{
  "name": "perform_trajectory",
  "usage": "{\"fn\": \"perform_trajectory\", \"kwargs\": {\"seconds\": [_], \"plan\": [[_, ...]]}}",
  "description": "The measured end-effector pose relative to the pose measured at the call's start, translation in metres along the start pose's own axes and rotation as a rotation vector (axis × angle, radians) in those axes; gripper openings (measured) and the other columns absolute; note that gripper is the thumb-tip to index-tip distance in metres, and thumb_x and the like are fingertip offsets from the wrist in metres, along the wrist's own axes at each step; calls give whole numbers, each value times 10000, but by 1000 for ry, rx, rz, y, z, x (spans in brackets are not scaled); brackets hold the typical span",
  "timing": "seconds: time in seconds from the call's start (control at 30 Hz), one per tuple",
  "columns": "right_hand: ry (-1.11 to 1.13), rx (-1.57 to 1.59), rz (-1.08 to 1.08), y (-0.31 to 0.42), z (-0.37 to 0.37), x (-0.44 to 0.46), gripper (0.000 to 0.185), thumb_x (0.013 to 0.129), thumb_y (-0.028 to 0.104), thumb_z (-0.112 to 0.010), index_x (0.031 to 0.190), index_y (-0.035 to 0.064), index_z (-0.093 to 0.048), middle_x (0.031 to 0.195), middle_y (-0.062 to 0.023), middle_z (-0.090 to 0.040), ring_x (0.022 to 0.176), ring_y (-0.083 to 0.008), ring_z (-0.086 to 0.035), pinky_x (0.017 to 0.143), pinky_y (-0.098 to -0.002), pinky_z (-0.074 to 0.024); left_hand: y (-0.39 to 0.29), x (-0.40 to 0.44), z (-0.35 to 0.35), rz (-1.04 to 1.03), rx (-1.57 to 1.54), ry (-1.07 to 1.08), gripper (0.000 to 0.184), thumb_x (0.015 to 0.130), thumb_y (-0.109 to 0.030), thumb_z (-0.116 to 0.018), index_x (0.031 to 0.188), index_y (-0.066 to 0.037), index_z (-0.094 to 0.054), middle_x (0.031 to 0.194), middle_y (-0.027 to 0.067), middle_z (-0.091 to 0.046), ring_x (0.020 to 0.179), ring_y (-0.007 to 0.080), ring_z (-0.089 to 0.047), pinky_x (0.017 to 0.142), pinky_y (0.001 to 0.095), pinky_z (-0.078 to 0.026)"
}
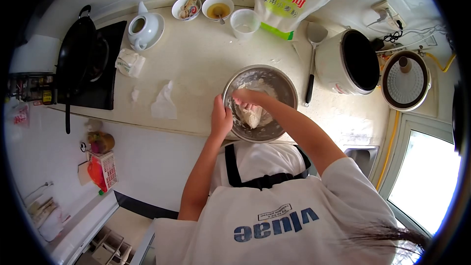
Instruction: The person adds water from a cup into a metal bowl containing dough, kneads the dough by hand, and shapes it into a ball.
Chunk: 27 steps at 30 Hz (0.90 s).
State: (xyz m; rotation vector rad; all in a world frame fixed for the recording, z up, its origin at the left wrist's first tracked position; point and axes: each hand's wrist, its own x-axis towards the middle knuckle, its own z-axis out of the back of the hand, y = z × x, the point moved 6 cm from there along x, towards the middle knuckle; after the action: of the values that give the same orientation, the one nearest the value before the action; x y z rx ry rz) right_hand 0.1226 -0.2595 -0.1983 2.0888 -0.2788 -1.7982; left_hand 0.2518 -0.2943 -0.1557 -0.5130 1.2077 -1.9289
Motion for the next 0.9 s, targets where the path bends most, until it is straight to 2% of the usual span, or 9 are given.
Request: {"fn": "perform_trajectory", "kwargs": {"seconds": [0.07, 0.27, 0.37, 0.47, 0.57, 0.67, 0.77, 0.83, 0.9], "plan": [[-56, 28, -22, -14, 6, 14, 214, 759, 254, -433, 595, 118, -413, 468, -11, -323, 371, -123, -271, 361, -317, -209, 1, 1, -1, -7, 7, -15, 456, 823, 5, -437, 1272, 13, -356, 1181, 235, -480, 1068, 408, -499, 891, 431, -409], [-378, 162, 296, -33, 28, 35, 224, 779, 236, -469, 597, 111, -426, 492, 11, -331, 372, -97, -303, 350, -301, -242, -11, -1, 4, 3, 20, -40, 451, 821, 12, -433, 1266, 5, -359, 1168, 235, -480, 1060, 409, -500, 879, 438, -413], [-454, 153, 272, -27, 34, 27, 245, 773, 251, -455, 587, 93, -455, 497, -32, -405, 414, -141, -400, 385, -322, -287, -15, -1, 6, 40, -32, -16, 447, 821, 15, -430, 1262, -3, -362, 1152, 226, -489, 1037, 410, -509, 862, 439, -419], [115, 440, 294, -37, 35, 28, 253, 791, 218, -425, 556, 126, -410, 493, 3, -370, 419, -108, -357, 386, -291, -247, -15, -1, 5, 23, -66, -19, 433, 819, 17, -425, 1248, -3, -369, 1130, 224, -499, 1024, 405, -514, 865, 428, -415], [204, 977, 421, -38, 41, -14, 313, 828, 209, -399, 539, 149, -294, 489, 23, -275, 413, -103, -275, 388, -288, -223, -13, 2, 4, 22, -69, -38, 412, 816, 20, -420, 1225, 8, -378, 1106, 232, -509, 1027, 391, -514, 888, 406, -402], [160, 839, 636, -48, 51, -48, 337, 811, 234, -438, 506, 140, -328, 484, 10, -315, 419, -115, -309, 409, -269, -242, -15, -1, 4, 39, -75, -54, 401, 814, 22, -418, 1213, 10, -381, 1088, 232, -515, 1008, 392, -519, 878, 406, -407], [-443, -372, 983, -67, 13, -55, 411, 846, 341, -461, 648, -2, -572, 556, -146, -531, 490, -260, -507, 483, -404, -404, -11, 0, 2, 5, -72, -81, 395, 816, 21, -420, 1209, 9, -385, 1083, 231, -518, 998, 391, -523, 872, 404, -409], [-191, -825, 494, -44, -29, -82, 452, 858, 381, -469, 735, -25, -624, 709, -228, -604, 678, -315, -617, 621, -442, -475, -12, 0, 4, -2, -73, -66, 395, 816, 20, -422, 1209, 7, -387, 1086, 230, -518, 997, 389, -524, 874, 401, -409], [-301, -991, 368, -26, -48, -93, 477, 851, 423, -483, 743, -14, -641, 746, -229, -617, 745, -299, -632, 661, -416, -488, -8, 0, 3, 16, -84, -45, 395, 818, 17, -424, 1211, 5, -387, 1087, 230, -519, 1001, 384, -525, 876, 399, -407]]}}
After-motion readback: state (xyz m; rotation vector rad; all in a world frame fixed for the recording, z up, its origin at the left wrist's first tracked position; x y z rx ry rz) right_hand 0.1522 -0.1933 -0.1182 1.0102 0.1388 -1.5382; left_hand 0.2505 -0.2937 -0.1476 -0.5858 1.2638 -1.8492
